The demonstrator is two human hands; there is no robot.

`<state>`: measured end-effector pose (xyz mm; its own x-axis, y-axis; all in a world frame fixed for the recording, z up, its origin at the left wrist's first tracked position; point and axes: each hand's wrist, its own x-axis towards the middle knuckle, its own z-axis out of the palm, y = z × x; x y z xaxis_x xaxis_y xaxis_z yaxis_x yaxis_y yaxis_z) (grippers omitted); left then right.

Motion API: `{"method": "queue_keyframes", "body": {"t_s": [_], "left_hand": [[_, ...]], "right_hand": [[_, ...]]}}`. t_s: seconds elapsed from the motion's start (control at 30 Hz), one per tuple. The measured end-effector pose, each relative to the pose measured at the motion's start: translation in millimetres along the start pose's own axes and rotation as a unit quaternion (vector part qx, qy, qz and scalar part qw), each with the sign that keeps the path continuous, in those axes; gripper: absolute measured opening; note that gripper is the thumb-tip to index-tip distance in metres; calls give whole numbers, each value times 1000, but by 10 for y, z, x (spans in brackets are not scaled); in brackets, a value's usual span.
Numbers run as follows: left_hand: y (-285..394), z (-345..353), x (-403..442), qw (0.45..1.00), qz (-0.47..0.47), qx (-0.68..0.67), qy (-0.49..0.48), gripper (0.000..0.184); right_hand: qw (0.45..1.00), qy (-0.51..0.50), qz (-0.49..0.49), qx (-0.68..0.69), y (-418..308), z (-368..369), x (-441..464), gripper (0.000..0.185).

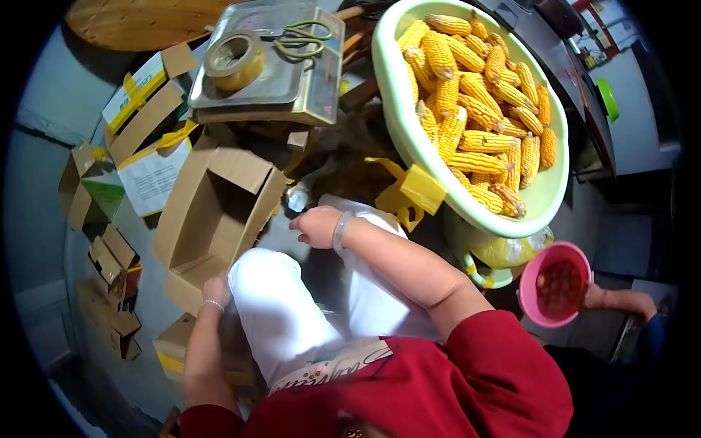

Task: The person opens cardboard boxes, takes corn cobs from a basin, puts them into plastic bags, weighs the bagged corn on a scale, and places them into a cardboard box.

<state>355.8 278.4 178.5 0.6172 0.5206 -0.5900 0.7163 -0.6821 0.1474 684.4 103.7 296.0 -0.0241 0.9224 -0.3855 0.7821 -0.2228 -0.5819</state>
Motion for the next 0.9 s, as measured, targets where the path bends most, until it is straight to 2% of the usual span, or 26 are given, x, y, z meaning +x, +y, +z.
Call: {"method": "queue_keyframes", "body": {"t_s": [0.17,0.3,0.4,0.43,0.5,0.57,0.63,0.67,0.7,0.73,0.77,0.8,0.83,0.9], "left_hand": [[145,23,-64,998,-42,-17,53,29],[137,154,-68,996,-76,-16,37,29],[348,36,-106,996,-84,-14,2,29],[332,64,-108,997,-78,-19,15,29],[267,210,-124,996,-72,-31,42,30],[312,241,-185,992,-105,-40,49,30],[392,221,-249,991,-119,-43,50,29],[452,199,-254,991,-120,-36,37,29],[418,283,-244,991,-102,-54,68,29],[366,361,-222,992,-100,-52,50,32],[501,159,-315,994,-99,-47,24,35],[503,136,-345,994,-94,-49,9,41],[571,71,-418,994,-87,-63,36,50],[539,133,-454,992,-79,-77,61,55]], "right_hand": [[999,47,-28,3,82,-25,-98,30],[986,142,-87,26,-15,-134,-430,28],[943,295,-157,-9,-220,-393,-877,25],[918,349,-185,-24,-268,-494,-1031,23],[874,439,-183,-96,-266,-703,-1309,29],[837,494,-166,-167,-212,-927,-1566,30],[828,503,-89,-233,-235,-1139,-1774,39],[832,494,-28,-250,-281,-1210,-1834,46],[833,482,35,-267,-300,-1237,-1872,53],[857,447,71,-246,-238,-1226,-1880,61],[877,409,108,-226,-164,-1199,-1876,68],[892,377,122,-220,-97,-1169,-1852,71],[894,368,123,-224,-21,-1121,-1807,73],[899,360,175,-176,-29,-1090,-1706,74]]}}
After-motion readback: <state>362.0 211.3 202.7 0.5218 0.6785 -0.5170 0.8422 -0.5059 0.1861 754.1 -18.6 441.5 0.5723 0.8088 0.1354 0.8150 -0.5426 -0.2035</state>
